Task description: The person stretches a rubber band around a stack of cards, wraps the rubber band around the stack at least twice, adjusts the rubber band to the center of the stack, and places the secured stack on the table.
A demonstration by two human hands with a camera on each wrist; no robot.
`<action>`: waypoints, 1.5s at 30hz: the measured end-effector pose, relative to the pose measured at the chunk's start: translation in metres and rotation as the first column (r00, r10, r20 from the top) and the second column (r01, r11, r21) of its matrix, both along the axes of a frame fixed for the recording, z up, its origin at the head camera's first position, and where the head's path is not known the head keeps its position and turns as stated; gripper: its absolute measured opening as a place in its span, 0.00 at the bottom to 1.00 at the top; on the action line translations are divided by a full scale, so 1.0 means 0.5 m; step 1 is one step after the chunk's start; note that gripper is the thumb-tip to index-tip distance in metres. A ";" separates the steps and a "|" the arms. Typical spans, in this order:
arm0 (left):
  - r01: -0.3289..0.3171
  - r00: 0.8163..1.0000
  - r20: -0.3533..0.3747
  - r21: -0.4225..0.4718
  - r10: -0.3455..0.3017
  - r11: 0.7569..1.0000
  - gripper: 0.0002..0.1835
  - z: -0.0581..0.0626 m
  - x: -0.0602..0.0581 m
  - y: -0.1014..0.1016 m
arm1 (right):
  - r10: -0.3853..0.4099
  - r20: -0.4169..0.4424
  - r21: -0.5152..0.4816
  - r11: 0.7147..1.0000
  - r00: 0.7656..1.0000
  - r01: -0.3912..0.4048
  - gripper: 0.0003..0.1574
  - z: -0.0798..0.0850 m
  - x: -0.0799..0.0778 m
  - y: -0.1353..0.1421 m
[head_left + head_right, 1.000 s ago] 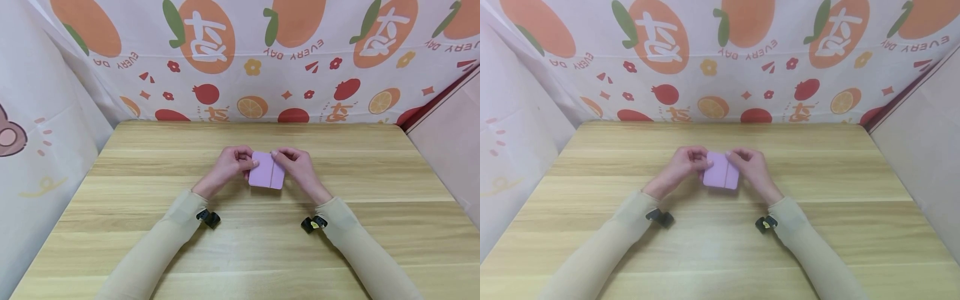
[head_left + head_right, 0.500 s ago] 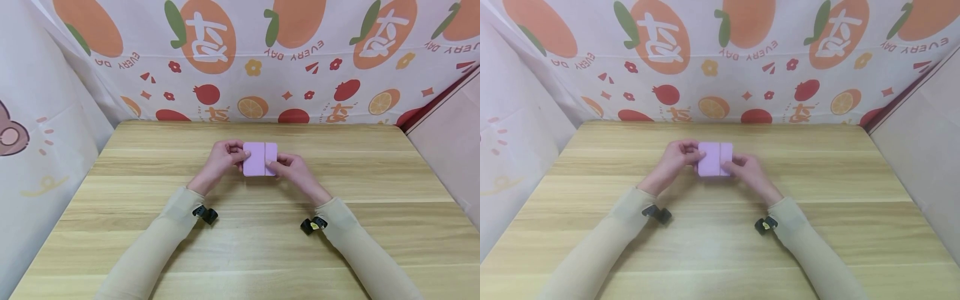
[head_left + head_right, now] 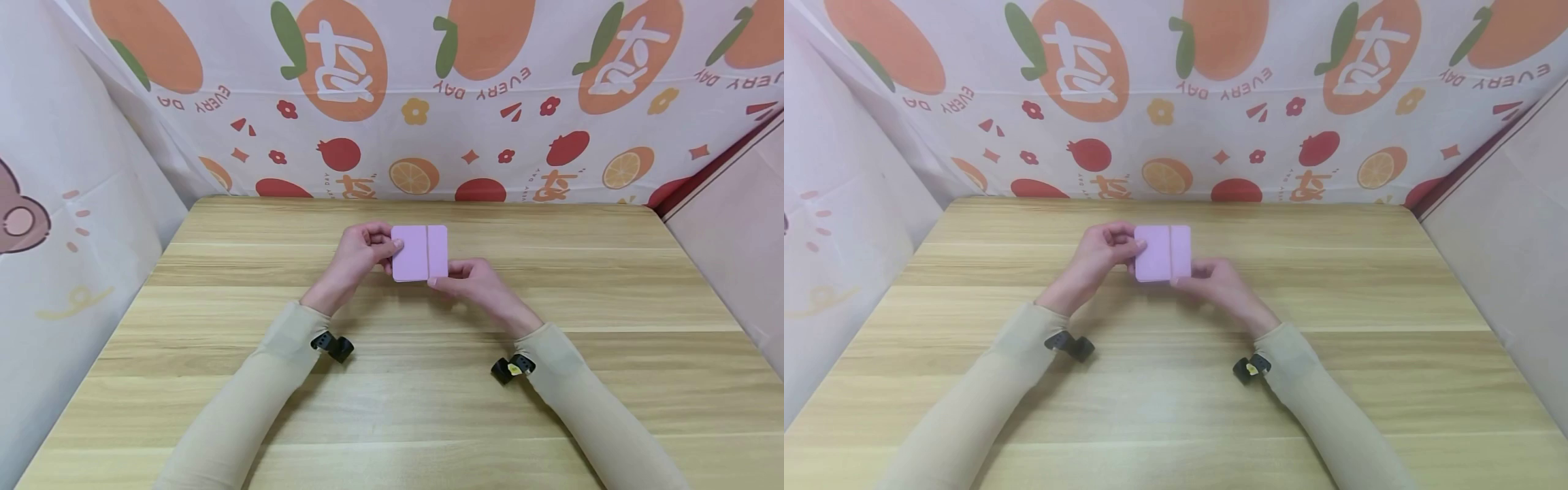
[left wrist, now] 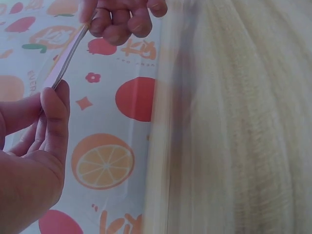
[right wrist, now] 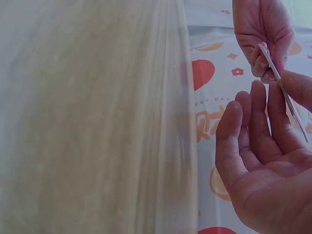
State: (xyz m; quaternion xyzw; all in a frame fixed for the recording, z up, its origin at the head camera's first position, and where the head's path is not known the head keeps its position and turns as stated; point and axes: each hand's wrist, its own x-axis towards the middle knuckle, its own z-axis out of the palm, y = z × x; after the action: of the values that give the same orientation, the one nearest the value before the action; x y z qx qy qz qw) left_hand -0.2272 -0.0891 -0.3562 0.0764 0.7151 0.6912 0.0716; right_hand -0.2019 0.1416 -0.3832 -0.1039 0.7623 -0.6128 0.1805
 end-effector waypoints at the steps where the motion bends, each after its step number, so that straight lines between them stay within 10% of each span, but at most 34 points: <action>1: -0.003 1.000 -0.003 -0.001 0.003 1.000 0.06 0.000 0.000 0.000 | -0.001 -0.003 0.013 1.000 1.000 0.001 0.22 0.000 0.000 0.000; 31: 0.020 0.999 0.025 0.062 -0.022 0.998 0.07 -0.008 0.008 0.012 | -0.058 0.023 -0.042 0.997 0.998 0.059 0.22 0.002 0.009 -0.009; 45: 0.114 0.993 0.027 -0.007 -0.114 0.993 0.09 -0.022 0.016 0.024 | -0.262 -0.211 -0.171 0.959 0.942 0.228 0.20 0.002 0.002 0.000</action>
State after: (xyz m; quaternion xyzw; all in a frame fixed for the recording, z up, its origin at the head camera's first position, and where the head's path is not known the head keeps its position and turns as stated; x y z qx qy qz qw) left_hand -0.2193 -0.0768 -0.3673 0.1077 0.7113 0.6840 0.1207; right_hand -0.2008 0.1417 -0.3823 -0.0914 0.7389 -0.6676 0.0048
